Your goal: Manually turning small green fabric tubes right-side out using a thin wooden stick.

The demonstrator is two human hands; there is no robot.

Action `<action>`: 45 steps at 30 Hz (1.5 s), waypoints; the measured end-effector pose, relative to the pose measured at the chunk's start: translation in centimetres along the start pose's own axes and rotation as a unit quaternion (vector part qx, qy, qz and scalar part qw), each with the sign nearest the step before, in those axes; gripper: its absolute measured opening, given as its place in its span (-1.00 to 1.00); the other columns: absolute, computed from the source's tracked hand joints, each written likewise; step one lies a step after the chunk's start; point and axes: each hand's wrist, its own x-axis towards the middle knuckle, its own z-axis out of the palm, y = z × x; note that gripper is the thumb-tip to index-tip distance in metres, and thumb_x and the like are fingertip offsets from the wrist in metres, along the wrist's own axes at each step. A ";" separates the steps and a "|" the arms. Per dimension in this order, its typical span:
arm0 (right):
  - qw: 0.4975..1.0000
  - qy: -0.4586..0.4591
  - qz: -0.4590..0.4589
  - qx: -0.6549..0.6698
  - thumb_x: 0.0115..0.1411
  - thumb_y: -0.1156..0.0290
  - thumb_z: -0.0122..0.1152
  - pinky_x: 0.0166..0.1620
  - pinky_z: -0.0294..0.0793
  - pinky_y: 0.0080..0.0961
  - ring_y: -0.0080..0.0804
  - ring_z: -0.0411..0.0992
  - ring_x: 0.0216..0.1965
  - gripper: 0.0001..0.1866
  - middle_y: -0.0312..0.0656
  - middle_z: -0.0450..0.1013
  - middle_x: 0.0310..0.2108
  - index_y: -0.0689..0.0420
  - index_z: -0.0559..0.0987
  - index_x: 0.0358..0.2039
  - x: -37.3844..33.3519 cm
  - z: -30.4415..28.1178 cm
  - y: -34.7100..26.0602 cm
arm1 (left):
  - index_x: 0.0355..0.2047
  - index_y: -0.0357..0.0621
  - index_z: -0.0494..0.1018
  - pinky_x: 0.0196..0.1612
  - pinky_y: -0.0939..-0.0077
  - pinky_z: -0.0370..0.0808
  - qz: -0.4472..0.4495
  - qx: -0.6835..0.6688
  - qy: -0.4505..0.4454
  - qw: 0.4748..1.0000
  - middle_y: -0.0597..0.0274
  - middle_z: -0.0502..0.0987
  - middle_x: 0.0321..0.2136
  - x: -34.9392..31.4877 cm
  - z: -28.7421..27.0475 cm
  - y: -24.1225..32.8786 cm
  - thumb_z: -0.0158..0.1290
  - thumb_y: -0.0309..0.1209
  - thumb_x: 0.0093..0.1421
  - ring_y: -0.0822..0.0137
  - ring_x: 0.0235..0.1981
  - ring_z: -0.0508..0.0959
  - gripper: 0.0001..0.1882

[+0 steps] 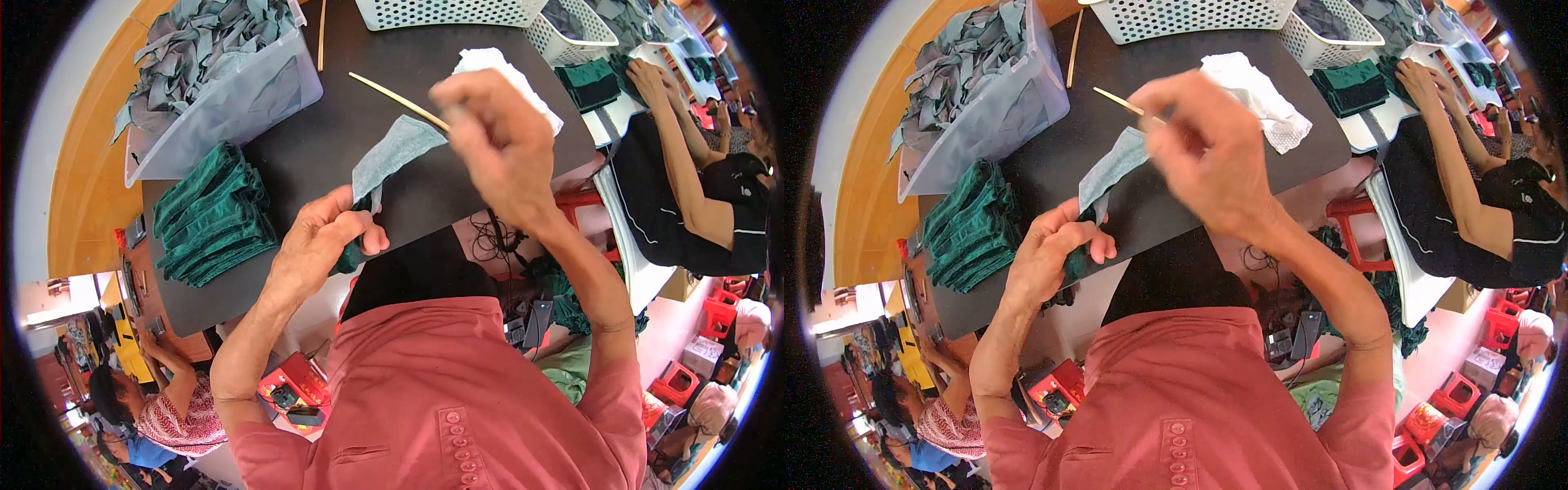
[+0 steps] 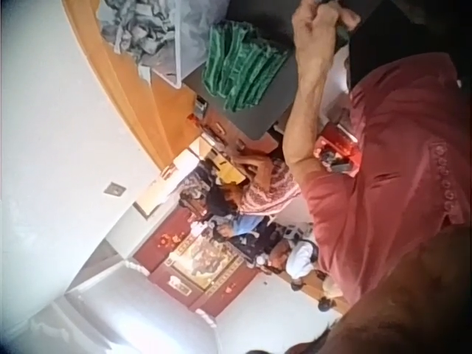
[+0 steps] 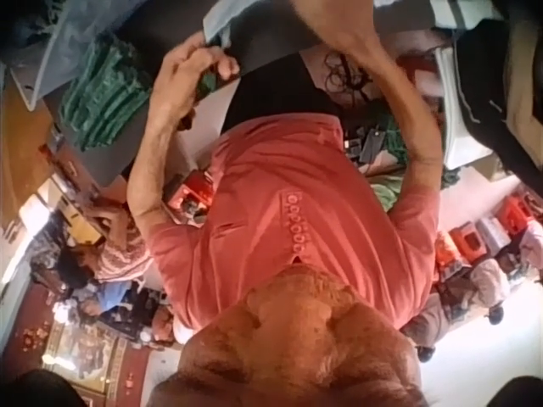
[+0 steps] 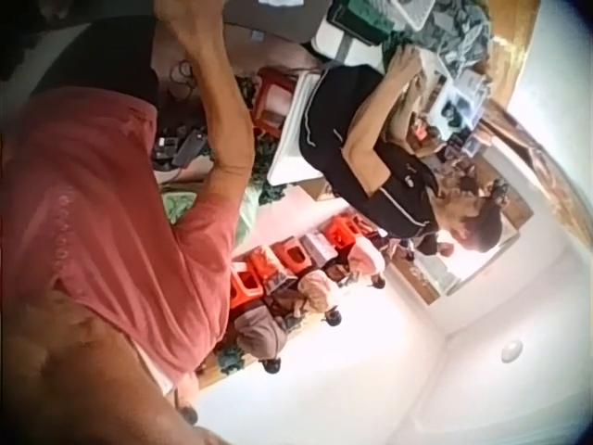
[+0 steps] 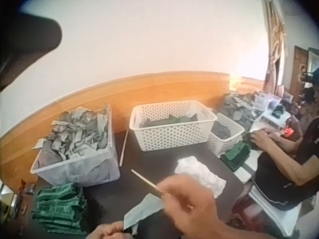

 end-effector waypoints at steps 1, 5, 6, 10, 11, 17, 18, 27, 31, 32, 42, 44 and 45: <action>0.995 -0.086 0.038 0.029 0.00 0.60 0.18 -0.56 0.29 -0.65 -0.64 0.31 -0.63 -0.76 -0.28 0.42 -0.46 0.13 0.52 -0.26 -0.5 0.0 -1.5 | -0.26 -0.33 0.37 -0.24 0.58 0.42 -0.002 0.003 0.002 1.000 0.26 0.47 -0.59 -0.1 0.0 0.0 -0.17 -0.52 0.16 0.45 -0.42 0.49 -0.82; 0.967 -0.202 0.098 0.122 -0.01 0.64 0.19 -0.54 0.30 -0.73 -0.71 0.33 -0.56 -0.73 -0.32 0.42 -0.39 0.18 0.51 -0.24 -2.6 2.2 -1.0 | -0.28 -0.27 0.39 -0.29 0.61 0.41 0.038 0.116 -0.016 0.992 0.29 0.48 -0.58 0.0 1.0 0.6 -0.16 -0.50 0.17 0.49 -0.46 0.46 -0.83; 0.971 -0.200 0.056 0.117 0.00 0.63 0.21 -0.51 0.33 -0.72 -0.68 0.35 -0.54 -0.76 -0.31 0.42 -0.39 0.20 0.51 -0.26 -2.8 2.7 -0.2 | -0.28 -0.27 0.39 -0.29 0.61 0.41 0.037 0.117 -0.017 0.992 0.29 0.48 -0.58 -0.1 0.9 0.5 -0.16 -0.50 0.17 0.49 -0.46 0.46 -0.83; 0.963 -0.230 0.074 0.117 0.01 0.59 0.25 -0.48 0.37 -0.70 -0.63 0.39 -0.49 -0.82 -0.28 0.41 -0.40 0.24 0.52 -0.32 -2.3 2.2 0.4 | -0.30 -0.25 0.38 -0.43 0.63 0.35 0.074 0.237 0.001 0.969 0.32 0.47 -0.55 -0.4 0.4 0.2 -0.11 -0.49 0.18 0.55 -0.53 0.39 -0.88; 0.959 -0.247 0.086 0.108 0.02 0.59 0.24 -0.47 0.37 -0.70 -0.64 0.39 -0.48 -0.83 -0.28 0.40 -0.43 0.25 0.50 -0.33 -2.0 2.1 0.2 | -0.30 -0.25 0.37 -0.44 0.63 0.34 0.093 0.201 0.021 0.975 0.32 0.46 -0.56 -0.4 0.0 -0.3 -0.10 -0.49 0.18 0.56 -0.53 0.39 -0.89; 0.939 -0.225 0.232 0.121 -0.02 0.64 0.19 -0.47 0.37 -0.69 -0.67 0.32 -0.51 -0.85 -0.31 0.35 -0.48 0.27 0.40 -0.45 -2.1 2.7 0.0 | -0.20 -0.19 0.29 -0.48 0.68 0.32 0.162 0.173 0.117 0.965 0.32 0.44 -0.57 -0.5 1.6 -1.4 -0.07 -0.59 0.18 0.59 -0.57 0.34 -0.83; 0.939 -0.224 0.233 0.120 -0.02 0.64 0.19 -0.47 0.37 -0.69 -0.67 0.32 -0.51 -0.85 -0.31 0.35 -0.48 0.27 0.40 -0.45 -2.2 3.0 0.2 | -0.20 -0.19 0.29 -0.48 0.68 0.32 0.162 0.173 0.115 0.965 0.32 0.44 -0.57 -0.6 2.0 -1.7 -0.07 -0.59 0.18 0.59 -0.57 0.34 -0.83; 0.986 -0.144 -0.071 0.037 -0.13 0.72 0.17 -0.47 0.36 -0.51 -0.44 0.32 -0.50 -0.78 -0.23 0.33 -0.48 0.23 0.44 -0.42 -1.1 3.9 0.6 | -0.21 -0.28 0.35 -0.35 0.33 0.40 0.346 0.391 0.072 0.850 0.00 0.45 -0.42 0.0 2.5 -0.8 0.02 -0.74 0.00 0.03 -0.44 0.44 -0.69; 0.945 -0.283 -0.155 -0.048 -0.05 0.60 0.19 -0.43 0.40 -0.41 -0.31 0.42 -0.50 -0.87 -0.14 0.37 -0.47 0.26 0.45 -0.43 0.1 2.8 1.9 | -0.20 -0.28 0.35 -0.38 0.35 0.39 0.360 0.401 0.055 0.841 0.05 0.43 -0.46 0.0 2.1 -0.2 0.02 -0.75 -0.03 0.08 -0.48 0.43 -0.66; 0.945 -0.283 -0.155 -0.048 -0.05 0.60 0.19 -0.43 0.40 -0.41 -0.31 0.42 -0.50 -0.87 -0.14 0.37 -0.47 0.26 0.45 -0.43 0.2 2.7 2.0 | -0.19 -0.28 0.35 -0.39 0.36 0.39 0.374 0.415 0.032 0.829 0.06 0.43 -0.47 0.1 2.1 -0.1 0.03 -0.75 -0.04 0.09 -0.49 0.42 -0.65; 0.961 -0.187 0.012 0.203 0.04 0.69 0.11 -0.55 0.28 -0.71 -0.71 0.26 -0.56 -0.83 -0.32 0.37 -0.34 0.24 0.41 -0.33 -0.1 5.0 3.1 | -0.16 -0.26 0.34 -0.35 0.36 0.40 0.396 0.391 0.023 0.831 0.08 0.43 -0.44 0.7 2.5 0.3 -0.02 -0.70 0.04 0.11 -0.47 0.42 -0.68; 0.960 -0.217 0.079 0.157 -0.04 0.73 0.13 -0.48 0.37 -0.61 -0.61 0.32 -0.49 -0.74 -0.27 0.35 -0.22 0.21 0.40 -0.30 0.0 4.3 2.3 | -0.16 -0.26 0.33 -0.35 0.38 0.41 0.380 0.391 0.021 0.838 0.07 0.43 -0.44 0.7 2.3 -0.4 -0.03 -0.69 0.06 0.09 -0.47 0.42 -0.71; 0.979 -0.186 -0.053 0.062 -0.08 0.75 0.13 -0.45 0.40 -0.59 -0.55 0.34 -0.48 -0.68 -0.24 0.35 -0.22 0.20 0.41 -0.28 0.1 4.5 2.7 | -0.15 -0.25 0.31 -0.35 0.41 0.41 0.355 0.392 0.032 0.848 0.06 0.44 -0.44 0.9 2.2 -0.7 -0.04 -0.66 0.10 0.15 -0.48 0.43 -0.73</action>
